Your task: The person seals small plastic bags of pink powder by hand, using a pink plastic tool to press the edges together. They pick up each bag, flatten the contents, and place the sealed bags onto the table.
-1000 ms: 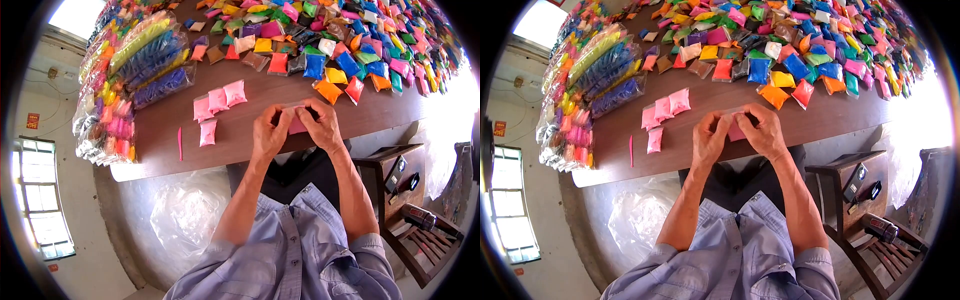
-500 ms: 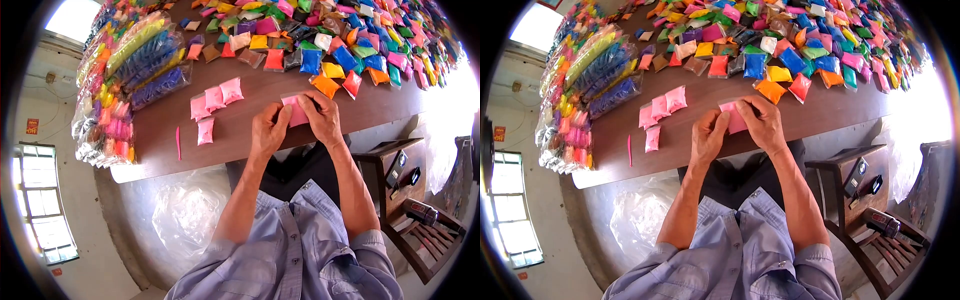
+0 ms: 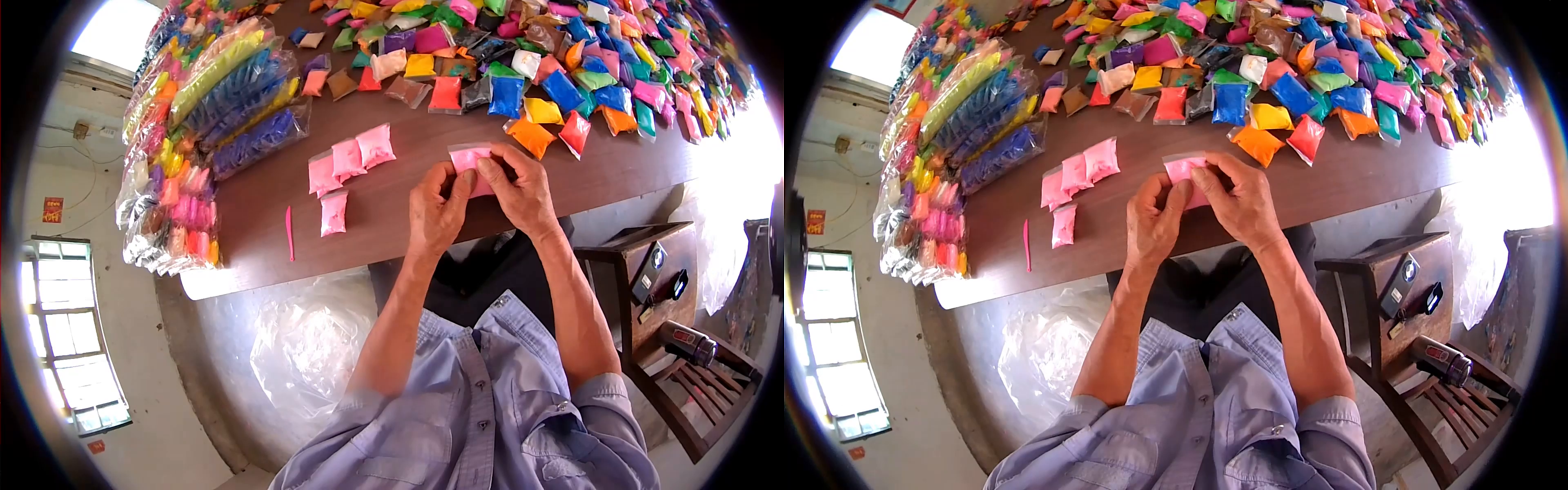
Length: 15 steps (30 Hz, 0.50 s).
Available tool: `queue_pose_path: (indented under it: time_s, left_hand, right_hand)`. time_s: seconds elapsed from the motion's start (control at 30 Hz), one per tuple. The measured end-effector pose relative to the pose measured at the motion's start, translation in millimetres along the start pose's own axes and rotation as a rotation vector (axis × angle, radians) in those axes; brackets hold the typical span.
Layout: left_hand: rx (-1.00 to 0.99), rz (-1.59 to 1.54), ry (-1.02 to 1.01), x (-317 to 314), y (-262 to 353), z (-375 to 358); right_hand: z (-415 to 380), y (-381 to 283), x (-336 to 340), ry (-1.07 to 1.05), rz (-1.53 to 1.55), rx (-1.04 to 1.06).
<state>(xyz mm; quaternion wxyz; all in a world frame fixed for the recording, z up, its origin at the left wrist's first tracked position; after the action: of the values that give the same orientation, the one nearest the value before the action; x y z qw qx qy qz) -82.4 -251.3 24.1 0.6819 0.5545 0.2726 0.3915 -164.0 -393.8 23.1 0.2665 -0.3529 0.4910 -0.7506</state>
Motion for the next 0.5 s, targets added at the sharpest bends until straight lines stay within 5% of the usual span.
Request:
queue_pose_path:
  time_s: [0.5]
  left_hand:
    - [0.114, -0.034, -0.02, 5, -10, 1]
  right_hand:
    - [2, 1, -2, -0.021, -0.08, 0.031]
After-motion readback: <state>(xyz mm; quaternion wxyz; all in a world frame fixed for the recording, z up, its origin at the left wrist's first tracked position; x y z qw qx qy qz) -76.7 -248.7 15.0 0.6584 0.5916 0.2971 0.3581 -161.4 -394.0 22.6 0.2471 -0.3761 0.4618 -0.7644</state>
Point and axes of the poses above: each hand's wrist, its own z-axis towards the middle knuckle, its own x-axis out of the back of the hand, y = z × x, the point moved 3 cm from there along z, towards the middle knuckle, and after that the axes turned 6 degrees about -z, right-handed, at the moved point
